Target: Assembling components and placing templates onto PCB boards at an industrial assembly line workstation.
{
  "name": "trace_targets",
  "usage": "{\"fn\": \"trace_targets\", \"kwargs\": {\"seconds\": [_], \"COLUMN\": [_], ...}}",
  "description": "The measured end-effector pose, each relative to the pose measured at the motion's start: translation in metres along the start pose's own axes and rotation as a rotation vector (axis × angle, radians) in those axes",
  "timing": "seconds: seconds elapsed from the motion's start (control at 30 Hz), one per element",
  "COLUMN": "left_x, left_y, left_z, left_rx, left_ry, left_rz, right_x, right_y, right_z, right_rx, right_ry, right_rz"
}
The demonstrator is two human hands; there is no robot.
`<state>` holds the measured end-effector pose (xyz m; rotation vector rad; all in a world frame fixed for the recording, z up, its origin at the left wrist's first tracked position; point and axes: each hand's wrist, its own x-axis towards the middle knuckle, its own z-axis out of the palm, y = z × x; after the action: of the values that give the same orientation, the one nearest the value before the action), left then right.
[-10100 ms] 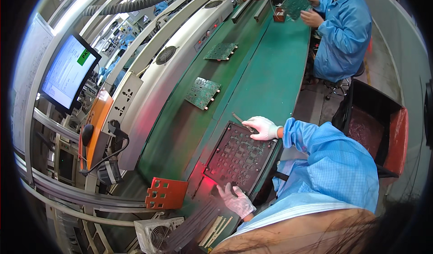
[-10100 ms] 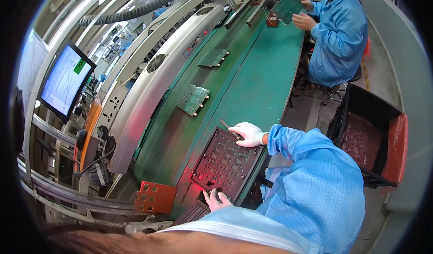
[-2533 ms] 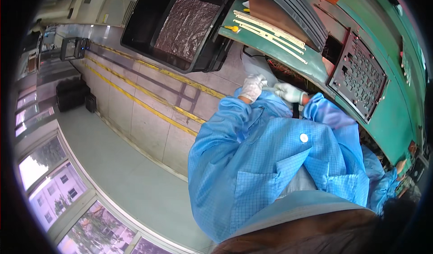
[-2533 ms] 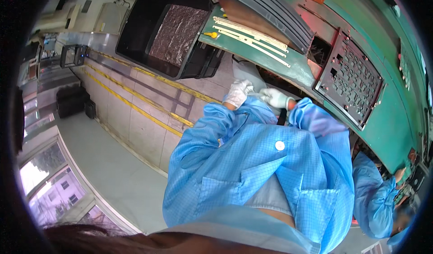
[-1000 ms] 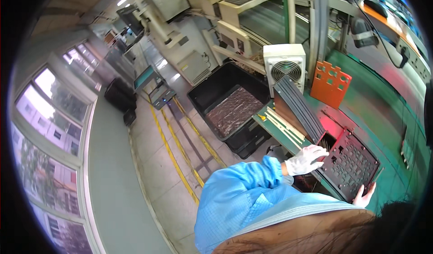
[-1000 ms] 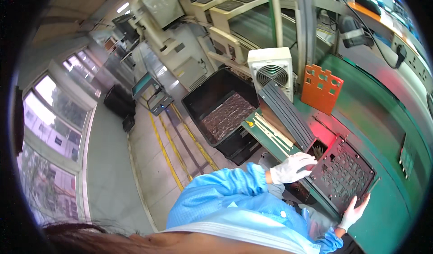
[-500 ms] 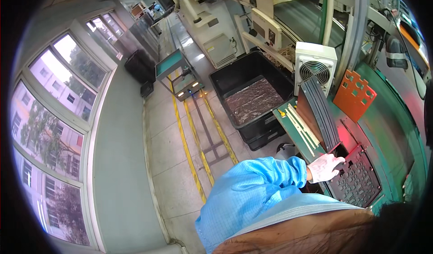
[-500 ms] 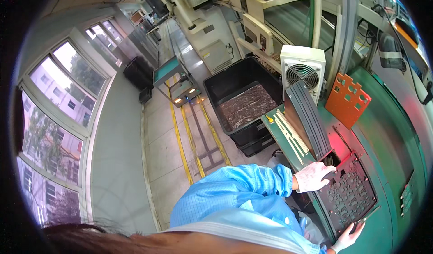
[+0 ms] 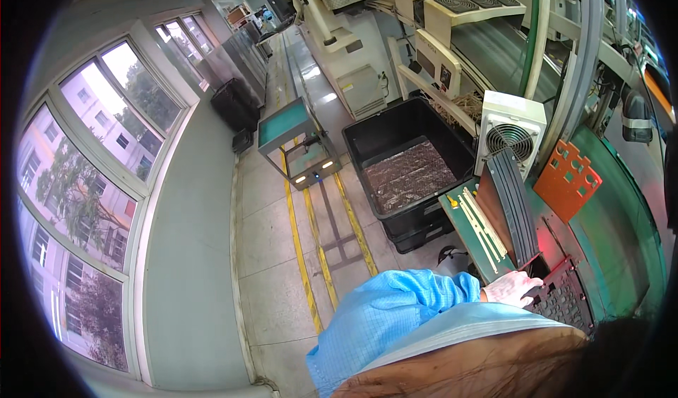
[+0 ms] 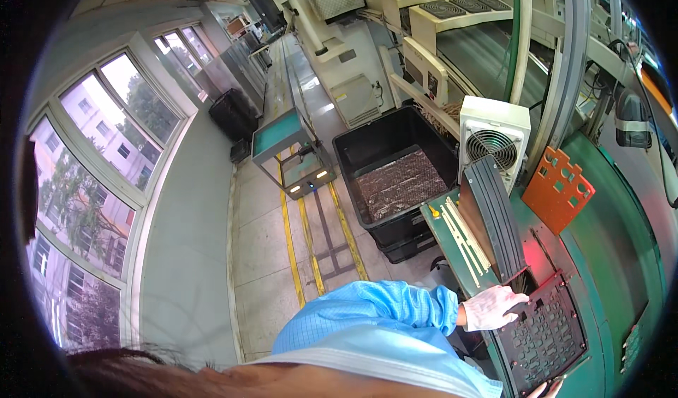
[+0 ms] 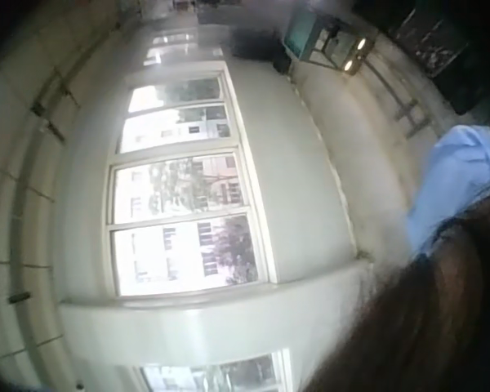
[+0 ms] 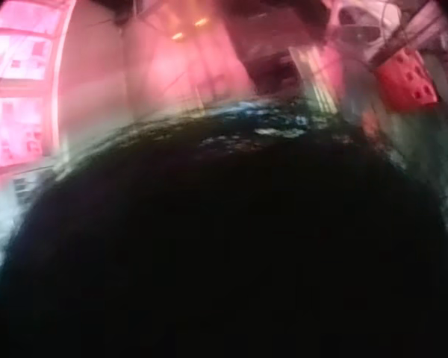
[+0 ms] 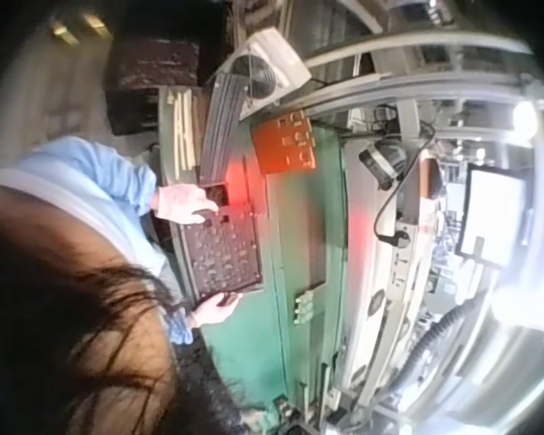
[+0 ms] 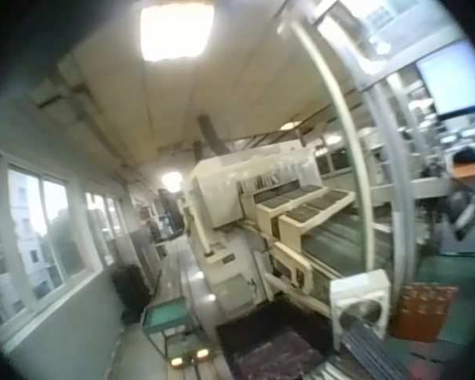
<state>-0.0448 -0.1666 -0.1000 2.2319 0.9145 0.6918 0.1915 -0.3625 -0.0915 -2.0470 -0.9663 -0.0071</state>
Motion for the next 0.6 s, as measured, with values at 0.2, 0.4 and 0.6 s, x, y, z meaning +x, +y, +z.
{"fn": "trace_targets", "kwargs": {"seconds": [0.2,0.4,0.6], "left_x": [0.002,0.002,0.001], "left_y": [0.001,-0.004,-0.003], "left_z": [-0.003,0.002,0.003], "left_rx": [0.019,0.02,0.029], "left_ry": [0.003,0.032,0.022], "left_rz": [0.015,0.032,0.014], "right_x": [0.0,0.003,0.002], "right_y": [0.009,0.005,0.006], "right_z": [0.005,0.003,0.001], "right_rx": [0.022,0.021,0.025], "right_ry": [-0.012,-0.045,-0.048], "right_rz": [0.019,0.011,0.032]}}
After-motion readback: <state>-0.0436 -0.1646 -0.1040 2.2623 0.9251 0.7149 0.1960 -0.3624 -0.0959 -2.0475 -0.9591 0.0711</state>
